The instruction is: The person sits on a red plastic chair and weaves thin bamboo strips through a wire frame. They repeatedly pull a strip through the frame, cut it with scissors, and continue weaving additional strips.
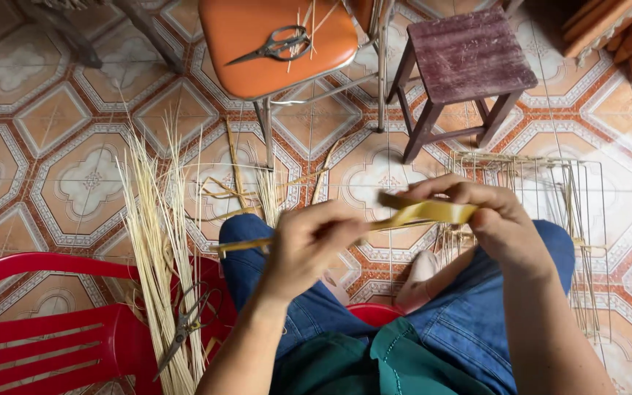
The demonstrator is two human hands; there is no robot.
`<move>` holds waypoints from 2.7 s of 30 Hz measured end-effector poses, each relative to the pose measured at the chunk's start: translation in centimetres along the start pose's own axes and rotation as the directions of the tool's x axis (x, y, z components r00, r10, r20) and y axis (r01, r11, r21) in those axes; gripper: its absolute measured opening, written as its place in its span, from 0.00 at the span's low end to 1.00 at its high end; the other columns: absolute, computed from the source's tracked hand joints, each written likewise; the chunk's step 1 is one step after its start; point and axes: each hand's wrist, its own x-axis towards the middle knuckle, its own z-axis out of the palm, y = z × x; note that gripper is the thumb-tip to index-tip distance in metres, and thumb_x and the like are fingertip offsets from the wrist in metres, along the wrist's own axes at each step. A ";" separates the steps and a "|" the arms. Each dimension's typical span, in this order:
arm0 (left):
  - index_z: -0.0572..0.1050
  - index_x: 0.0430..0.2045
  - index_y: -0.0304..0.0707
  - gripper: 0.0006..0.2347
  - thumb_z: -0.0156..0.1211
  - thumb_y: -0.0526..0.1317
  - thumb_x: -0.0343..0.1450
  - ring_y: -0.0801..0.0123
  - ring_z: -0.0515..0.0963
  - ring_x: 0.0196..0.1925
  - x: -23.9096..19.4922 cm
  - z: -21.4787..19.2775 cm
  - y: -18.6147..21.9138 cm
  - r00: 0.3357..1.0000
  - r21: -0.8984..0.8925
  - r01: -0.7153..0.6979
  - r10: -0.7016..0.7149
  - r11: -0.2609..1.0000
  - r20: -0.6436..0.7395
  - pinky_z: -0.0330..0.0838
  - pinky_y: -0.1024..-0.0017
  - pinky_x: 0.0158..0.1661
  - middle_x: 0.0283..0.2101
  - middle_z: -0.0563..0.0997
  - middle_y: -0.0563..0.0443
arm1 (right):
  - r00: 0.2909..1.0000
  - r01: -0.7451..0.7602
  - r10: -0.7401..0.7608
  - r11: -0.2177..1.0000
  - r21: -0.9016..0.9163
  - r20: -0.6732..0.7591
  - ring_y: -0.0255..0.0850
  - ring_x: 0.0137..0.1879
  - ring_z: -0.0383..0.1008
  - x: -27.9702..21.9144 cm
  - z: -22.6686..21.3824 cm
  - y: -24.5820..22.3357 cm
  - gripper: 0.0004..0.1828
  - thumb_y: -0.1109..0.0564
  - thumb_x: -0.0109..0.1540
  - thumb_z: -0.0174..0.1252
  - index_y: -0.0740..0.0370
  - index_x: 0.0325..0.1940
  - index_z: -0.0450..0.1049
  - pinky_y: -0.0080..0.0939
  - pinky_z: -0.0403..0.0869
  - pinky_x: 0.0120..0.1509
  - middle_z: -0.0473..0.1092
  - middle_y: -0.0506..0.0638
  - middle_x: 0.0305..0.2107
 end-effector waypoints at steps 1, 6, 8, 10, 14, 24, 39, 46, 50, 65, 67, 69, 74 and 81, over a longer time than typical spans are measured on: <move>0.82 0.33 0.36 0.09 0.61 0.42 0.77 0.83 0.78 0.28 -1.9 -1.3 -0.5 1.000 0.003 -0.006 0.006 1.000 -0.005 0.69 0.81 0.27 0.29 0.83 0.56 | 1.000 0.004 -0.004 1.000 -0.001 0.007 0.50 0.71 0.70 1.3 1.7 -1.6 0.25 0.35 0.68 0.61 0.61 0.40 0.74 0.58 0.66 0.76 0.71 0.58 0.62; 0.79 0.35 0.25 0.15 0.65 0.45 0.72 0.80 0.62 0.19 -9.3 -5.4 -4.7 0.882 -0.499 -0.201 -0.065 0.843 -0.466 0.53 0.81 0.22 0.24 0.76 0.49 | 0.967 0.219 -0.068 0.711 -0.668 0.245 0.42 0.51 0.81 5.7 11.0 -8.1 0.28 0.32 0.66 0.53 0.61 0.41 0.76 0.44 0.78 0.56 0.78 0.50 0.40; 0.77 0.34 0.28 0.15 0.66 0.47 0.74 0.80 0.61 0.19 -10.4 -6.6 -6.5 0.892 -0.557 -0.254 -0.031 0.791 -0.451 0.53 0.79 0.25 0.23 0.74 0.52 | 0.974 0.198 -0.031 0.588 -0.784 0.222 0.44 0.44 0.77 6.0 13.8 -8.8 0.28 0.32 0.60 0.57 0.62 0.36 0.74 0.44 0.76 0.48 0.74 0.51 0.34; 0.75 0.33 0.31 0.16 0.67 0.49 0.76 0.80 0.60 0.19 -10.3 -7.4 -7.6 0.898 -0.607 -0.312 0.017 0.731 -0.440 0.53 0.77 0.28 0.22 0.72 0.54 | 0.979 0.184 -0.008 0.443 -0.877 0.202 0.46 0.37 0.74 6.3 16.0 -9.2 0.29 0.33 0.55 0.62 0.64 0.31 0.72 0.44 0.73 0.40 0.71 0.52 0.28; 0.75 0.36 0.28 0.20 0.65 0.52 0.74 0.84 0.56 0.18 -9.4 -7.8 -9.4 0.876 -0.560 -0.342 0.041 0.754 -0.480 0.49 0.79 0.23 0.20 0.67 0.60 | 0.982 0.189 -0.084 0.428 -0.884 0.170 0.47 0.36 0.71 6.3 18.0 -8.6 0.26 0.35 0.56 0.64 0.62 0.35 0.75 0.46 0.70 0.39 0.70 0.50 0.28; 0.77 0.33 0.36 0.16 0.63 0.52 0.74 0.80 0.63 0.19 -7.5 -11.3 -10.8 0.923 -0.546 -0.132 -0.098 0.827 -0.372 0.58 0.80 0.21 0.23 0.72 0.54 | 0.997 -0.076 0.051 0.590 -0.804 -0.057 0.45 0.36 0.71 6.1 18.1 -3.5 0.22 0.38 0.60 0.62 0.61 0.35 0.77 0.45 0.70 0.41 0.70 0.51 0.26; 0.75 0.27 0.36 0.17 0.62 0.51 0.76 0.68 0.78 0.38 -7.1 -9.2 -13.4 0.974 -0.485 -0.112 0.000 0.867 -0.225 0.74 0.68 0.44 0.37 0.76 0.51 | 0.887 -0.459 0.405 0.723 -0.517 -0.221 0.33 0.27 0.57 5.1 13.4 2.1 0.28 0.35 0.61 0.59 0.65 0.30 0.78 0.40 0.57 0.28 0.60 0.45 0.17; 0.80 0.34 0.35 0.15 0.58 0.50 0.74 0.72 0.79 0.39 -6.8 -11.8 -7.4 0.984 -0.323 0.133 -0.163 0.937 -0.069 0.72 0.73 0.46 0.34 0.81 0.51 | 0.894 -0.441 0.419 0.758 -0.480 -0.160 0.31 0.26 0.63 5.5 13.5 3.4 0.30 0.32 0.60 0.57 0.63 0.28 0.78 0.38 0.61 0.27 0.66 0.44 0.16; 0.78 0.29 0.35 0.13 0.60 0.46 0.76 0.75 0.73 0.32 -7.3 -12.1 -9.8 0.965 -0.264 0.241 -0.259 0.934 -0.034 0.70 0.75 0.38 0.29 0.77 0.54 | 0.898 -0.435 0.415 0.784 -0.442 -0.147 0.30 0.27 0.62 5.3 13.0 4.5 0.30 0.33 0.60 0.58 0.64 0.29 0.78 0.37 0.61 0.27 0.66 0.43 0.17; 0.70 0.23 0.37 0.09 0.59 0.39 0.72 0.72 0.66 0.32 -9.3 -11.0 -10.8 0.949 -0.496 0.303 -0.306 0.814 0.077 0.61 0.73 0.36 0.28 0.70 0.53 | 0.990 -0.089 0.132 0.848 -0.523 0.046 0.44 0.39 0.76 2.2 11.5 3.4 0.22 0.43 0.70 0.53 0.65 0.36 0.78 0.44 0.74 0.46 0.74 0.53 0.29; 0.69 0.22 0.37 0.10 0.59 0.39 0.73 0.71 0.66 0.33 -9.0 -10.8 -10.8 0.952 -0.493 0.301 -0.291 0.816 0.099 0.61 0.73 0.37 0.28 0.69 0.53 | 0.996 -0.004 0.052 0.855 -0.518 0.078 0.45 0.42 0.77 2.2 11.0 2.7 0.22 0.43 0.70 0.53 0.66 0.38 0.77 0.44 0.74 0.48 0.75 0.53 0.32; 0.68 0.23 0.38 0.09 0.59 0.39 0.73 0.72 0.66 0.33 -8.7 -10.4 -10.7 0.956 -0.520 0.276 -0.286 0.808 0.062 0.61 0.74 0.38 0.27 0.68 0.54 | 0.987 0.010 0.082 0.826 -0.564 0.137 0.44 0.40 0.77 2.3 10.5 2.3 0.21 0.43 0.69 0.53 0.63 0.37 0.79 0.45 0.74 0.48 0.75 0.52 0.29; 0.71 0.26 0.36 0.07 0.59 0.38 0.73 0.76 0.64 0.30 -6.6 -10.0 -13.1 0.946 -0.555 0.249 -0.321 0.794 -0.035 0.61 0.75 0.35 0.26 0.65 0.57 | 0.987 0.095 -0.001 0.811 -0.577 0.160 0.47 0.44 0.76 3.4 8.1 6.6 0.21 0.44 0.69 0.54 0.66 0.43 0.78 0.46 0.74 0.49 0.74 0.56 0.35; 0.72 0.26 0.37 0.06 0.60 0.35 0.73 0.79 0.64 0.29 -1.9 -8.4 -19.8 0.933 -0.611 0.260 -0.359 0.748 -0.041 0.59 0.78 0.34 0.26 0.69 0.58 | 0.966 -0.258 0.204 0.721 -0.643 -0.159 0.38 0.38 0.80 4.4 4.3 11.4 0.25 0.39 0.71 0.46 0.60 0.37 0.78 0.39 0.76 0.46 0.78 0.48 0.28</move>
